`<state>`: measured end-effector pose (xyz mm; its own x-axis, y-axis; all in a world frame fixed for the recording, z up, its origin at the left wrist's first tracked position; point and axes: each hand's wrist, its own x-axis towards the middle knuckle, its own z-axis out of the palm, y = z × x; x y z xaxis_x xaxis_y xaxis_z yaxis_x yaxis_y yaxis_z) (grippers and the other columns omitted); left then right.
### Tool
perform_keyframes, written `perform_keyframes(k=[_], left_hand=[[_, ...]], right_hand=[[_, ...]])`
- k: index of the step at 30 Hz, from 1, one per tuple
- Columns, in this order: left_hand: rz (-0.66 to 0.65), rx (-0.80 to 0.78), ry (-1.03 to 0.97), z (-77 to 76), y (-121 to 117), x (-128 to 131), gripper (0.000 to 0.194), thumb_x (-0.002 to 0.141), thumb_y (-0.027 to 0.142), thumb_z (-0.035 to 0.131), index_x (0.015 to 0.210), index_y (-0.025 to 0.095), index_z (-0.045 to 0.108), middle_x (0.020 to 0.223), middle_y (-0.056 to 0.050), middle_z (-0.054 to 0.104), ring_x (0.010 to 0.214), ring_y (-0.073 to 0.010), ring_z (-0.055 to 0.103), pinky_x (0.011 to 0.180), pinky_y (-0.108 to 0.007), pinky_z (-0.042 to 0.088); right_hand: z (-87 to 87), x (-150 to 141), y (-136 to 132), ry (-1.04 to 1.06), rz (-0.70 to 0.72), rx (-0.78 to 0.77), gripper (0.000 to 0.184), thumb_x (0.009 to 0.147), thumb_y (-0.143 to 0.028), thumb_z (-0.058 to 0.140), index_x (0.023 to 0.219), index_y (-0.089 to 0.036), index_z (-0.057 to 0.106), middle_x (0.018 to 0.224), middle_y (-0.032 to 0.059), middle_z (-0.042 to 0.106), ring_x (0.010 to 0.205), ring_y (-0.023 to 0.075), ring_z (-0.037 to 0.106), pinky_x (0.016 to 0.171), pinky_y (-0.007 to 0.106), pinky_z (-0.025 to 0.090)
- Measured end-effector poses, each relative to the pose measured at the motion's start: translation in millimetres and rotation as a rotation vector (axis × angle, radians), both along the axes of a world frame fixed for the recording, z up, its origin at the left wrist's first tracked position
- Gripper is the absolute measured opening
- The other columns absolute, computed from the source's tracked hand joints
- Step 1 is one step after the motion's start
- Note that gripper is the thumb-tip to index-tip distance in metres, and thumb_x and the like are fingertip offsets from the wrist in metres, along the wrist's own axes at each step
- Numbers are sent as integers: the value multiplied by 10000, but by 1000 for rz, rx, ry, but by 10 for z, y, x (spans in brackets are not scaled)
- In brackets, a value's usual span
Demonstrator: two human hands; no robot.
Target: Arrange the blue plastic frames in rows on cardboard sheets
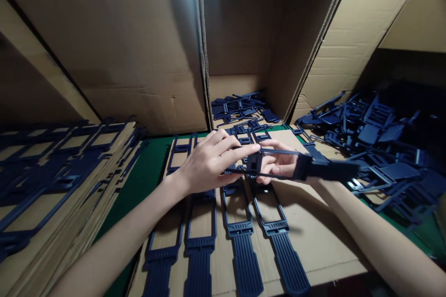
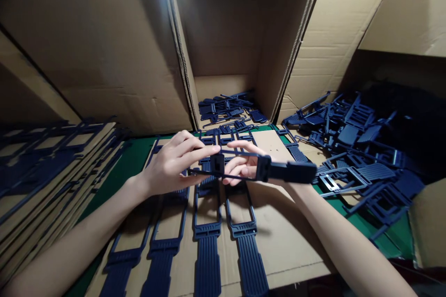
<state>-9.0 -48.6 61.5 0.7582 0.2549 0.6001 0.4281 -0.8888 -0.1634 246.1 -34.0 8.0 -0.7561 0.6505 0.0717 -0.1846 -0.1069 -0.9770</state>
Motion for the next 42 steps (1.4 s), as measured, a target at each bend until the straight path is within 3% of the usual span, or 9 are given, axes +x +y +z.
perform_keyframes(k=[5,8,11,17,23,27,30,37,42], left_hand=[[-88,144,22,37,-83,55,373,893,182,559,1258,174,482,884,-33,613,832,-182,512,781,-333,426],[-120,202,71,47,-138,109,68,906,176,535,940,174,594,700,-5,558,710,-163,486,663,-299,389],[-124,240,117,60,-183,146,267,915,170,510,647,179,513,579,11,479,592,-143,422,564,-297,311],[-74,196,97,55,-198,160,383,962,251,452,587,174,455,537,18,455,539,-134,364,547,-300,278],[57,68,146,27,-164,158,385,968,422,413,751,155,586,678,-27,571,661,-169,473,597,-297,347],[140,-71,204,4,-153,166,283,960,325,437,1095,134,596,894,-73,622,834,-203,554,718,-310,426],[118,-203,295,-68,-129,171,298,960,311,435,1169,162,586,1013,-94,621,924,-217,580,801,-337,455],[4,-485,425,-320,-61,159,561,874,573,510,1337,255,505,1442,-113,423,1352,-299,352,1104,-453,284],[13,-572,440,-380,-42,165,594,867,601,499,1378,301,456,1515,-89,305,1395,-317,270,1122,-489,237]], right_hand=[[-44,-37,-88,-49,241,-219,692,796,-570,611,1348,-232,368,927,87,709,643,190,693,558,309,551],[-117,-144,-123,-87,404,-229,648,785,-510,657,1284,-154,446,717,41,696,408,125,593,372,208,456],[-128,-228,-149,-129,428,-222,434,824,-388,654,1135,-99,563,533,-23,614,325,78,499,307,157,365],[-43,-280,-250,-140,475,-156,319,817,-372,660,943,-79,634,445,-38,546,357,70,499,347,150,375],[-48,-242,-216,15,109,-139,302,794,-416,649,728,-131,573,536,-34,528,418,76,508,378,185,421],[51,-54,-34,157,-155,-152,352,804,-404,586,592,-186,408,498,-72,368,343,34,294,297,160,269],[117,157,125,197,-315,-144,376,814,-396,538,580,-202,316,483,-90,254,310,25,131,272,173,147],[45,403,251,-201,-586,92,429,862,-452,526,569,-201,337,536,-58,270,385,51,238,320,203,155],[50,399,194,-470,-516,183,502,866,-575,461,561,-192,353,536,-50,299,436,60,270,375,203,245]])
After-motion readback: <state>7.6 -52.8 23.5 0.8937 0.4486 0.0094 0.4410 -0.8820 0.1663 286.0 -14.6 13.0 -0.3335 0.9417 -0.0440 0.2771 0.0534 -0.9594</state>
